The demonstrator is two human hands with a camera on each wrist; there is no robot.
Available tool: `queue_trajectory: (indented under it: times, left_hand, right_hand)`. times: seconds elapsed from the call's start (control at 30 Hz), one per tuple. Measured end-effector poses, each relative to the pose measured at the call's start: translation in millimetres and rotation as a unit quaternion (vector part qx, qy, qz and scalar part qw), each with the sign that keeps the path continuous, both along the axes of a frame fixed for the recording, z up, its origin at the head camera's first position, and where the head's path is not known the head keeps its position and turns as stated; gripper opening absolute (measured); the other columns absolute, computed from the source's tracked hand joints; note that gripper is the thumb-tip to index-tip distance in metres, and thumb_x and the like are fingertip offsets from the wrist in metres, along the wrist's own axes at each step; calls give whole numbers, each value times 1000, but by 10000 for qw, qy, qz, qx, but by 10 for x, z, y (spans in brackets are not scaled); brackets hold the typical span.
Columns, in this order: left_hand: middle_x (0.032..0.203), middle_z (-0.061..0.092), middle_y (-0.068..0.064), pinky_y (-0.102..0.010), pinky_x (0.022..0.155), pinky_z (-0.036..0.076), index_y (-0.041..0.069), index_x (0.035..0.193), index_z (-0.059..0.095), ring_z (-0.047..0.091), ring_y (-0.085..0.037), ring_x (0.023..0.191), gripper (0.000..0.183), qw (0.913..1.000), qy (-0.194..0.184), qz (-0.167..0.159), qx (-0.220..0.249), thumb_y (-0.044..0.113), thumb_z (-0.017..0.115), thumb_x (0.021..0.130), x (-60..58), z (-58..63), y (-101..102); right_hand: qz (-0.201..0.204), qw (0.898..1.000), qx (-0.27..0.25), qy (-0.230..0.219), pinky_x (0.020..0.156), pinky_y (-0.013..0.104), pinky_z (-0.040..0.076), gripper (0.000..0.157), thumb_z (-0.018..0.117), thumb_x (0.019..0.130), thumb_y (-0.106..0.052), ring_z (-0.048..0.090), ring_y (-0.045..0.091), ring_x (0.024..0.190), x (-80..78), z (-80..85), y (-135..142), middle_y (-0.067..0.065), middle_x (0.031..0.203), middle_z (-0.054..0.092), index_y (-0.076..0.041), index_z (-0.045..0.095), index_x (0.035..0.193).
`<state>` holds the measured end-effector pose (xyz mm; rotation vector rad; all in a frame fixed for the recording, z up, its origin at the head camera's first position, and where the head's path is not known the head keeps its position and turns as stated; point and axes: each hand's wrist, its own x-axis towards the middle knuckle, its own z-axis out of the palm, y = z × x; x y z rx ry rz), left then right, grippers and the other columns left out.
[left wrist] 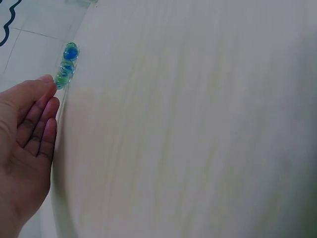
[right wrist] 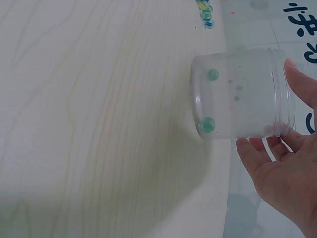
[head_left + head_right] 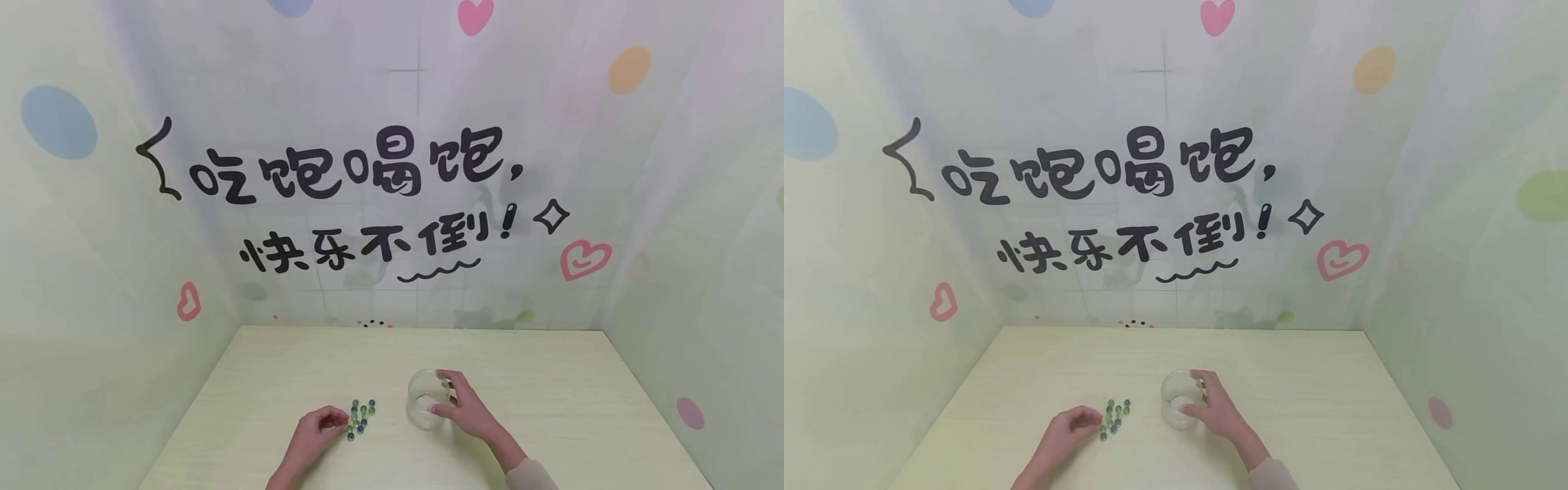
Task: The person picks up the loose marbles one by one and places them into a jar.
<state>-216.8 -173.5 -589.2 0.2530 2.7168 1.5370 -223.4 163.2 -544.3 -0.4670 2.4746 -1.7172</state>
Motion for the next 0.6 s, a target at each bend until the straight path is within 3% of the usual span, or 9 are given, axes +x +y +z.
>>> queue_trajectory:
  times: [0.4,0.6]
  left_hand:
    - [90,74,0,-19,77,55,10,94,73,63,2,79,13,9998,154,3,-130,12,78,83,4,-32,8]
    - [89,74,1,-18,75,54,11,94,73,63,2,78,13,9998,9,50,-197,13,79,82,2,-38,18]
  right_hand:
    - [-3,10000,28,9,108,65,39,63,71,92,-15,39,48,133,10,9,-3,26,144,38,3,38,143]
    - [6,10000,53,19,109,65,38,64,71,92,-15,38,48,133,6,6,-7,26,144,38,4,37,143]
